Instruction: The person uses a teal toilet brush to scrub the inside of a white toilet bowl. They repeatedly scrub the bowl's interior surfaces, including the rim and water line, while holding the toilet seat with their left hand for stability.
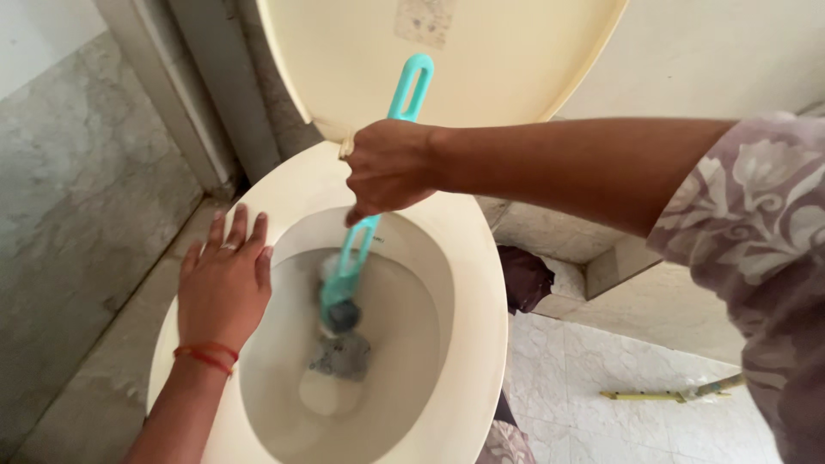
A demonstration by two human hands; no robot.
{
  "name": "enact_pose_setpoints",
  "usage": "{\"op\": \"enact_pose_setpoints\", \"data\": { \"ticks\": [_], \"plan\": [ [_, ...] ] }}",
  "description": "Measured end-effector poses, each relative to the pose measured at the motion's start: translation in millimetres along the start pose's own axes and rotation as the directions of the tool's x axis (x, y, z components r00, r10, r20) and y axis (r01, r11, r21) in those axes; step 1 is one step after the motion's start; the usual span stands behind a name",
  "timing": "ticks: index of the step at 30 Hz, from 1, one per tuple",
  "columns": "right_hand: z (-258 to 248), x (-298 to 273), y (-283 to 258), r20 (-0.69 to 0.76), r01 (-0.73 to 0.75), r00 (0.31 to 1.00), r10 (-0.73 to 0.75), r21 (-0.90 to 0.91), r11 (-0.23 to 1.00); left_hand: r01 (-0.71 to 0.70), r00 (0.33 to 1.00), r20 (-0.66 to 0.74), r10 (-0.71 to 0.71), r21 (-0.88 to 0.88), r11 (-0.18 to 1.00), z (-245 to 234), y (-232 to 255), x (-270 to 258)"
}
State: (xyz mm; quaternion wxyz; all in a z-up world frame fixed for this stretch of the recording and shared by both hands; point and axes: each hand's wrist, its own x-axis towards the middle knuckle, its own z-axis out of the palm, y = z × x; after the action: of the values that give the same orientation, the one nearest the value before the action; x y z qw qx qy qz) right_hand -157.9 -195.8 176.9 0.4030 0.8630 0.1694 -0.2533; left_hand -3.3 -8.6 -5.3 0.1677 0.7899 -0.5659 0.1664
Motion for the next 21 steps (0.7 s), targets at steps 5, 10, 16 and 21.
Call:
{"op": "enact_pose_setpoints", "data": {
  "ticks": [5,10,16,21],
  "plan": [
    [-17.2,-5.1,-19.4,-0.043,-0.045,0.998,0.043,-0.037,0.998,0.000,1.000,-0.009,0.000,-0.047,0.999,1.0,-1.3,-8.5],
    [-10.8,-47.9,-9.3,-0.020,-0.240,0.970,0.244,0.119,0.964,0.022,0.999,0.034,-0.021,-0.047,0.999,-1.0,0.2,-0.7],
    [6.9,-67.7,-6.4,0.231,-0.292,0.945,0.230,0.289,0.912,0.033,0.998,0.050,-0.030,-0.053,0.998,-0.6,-1.9,-1.1],
    [4.2,-59.2,-4.1,0.313,-0.269,0.937,0.155,0.363,0.892,0.036,0.998,0.057,-0.034,-0.038,0.999,-2.7,-1.5,0.9]
  ]
}}
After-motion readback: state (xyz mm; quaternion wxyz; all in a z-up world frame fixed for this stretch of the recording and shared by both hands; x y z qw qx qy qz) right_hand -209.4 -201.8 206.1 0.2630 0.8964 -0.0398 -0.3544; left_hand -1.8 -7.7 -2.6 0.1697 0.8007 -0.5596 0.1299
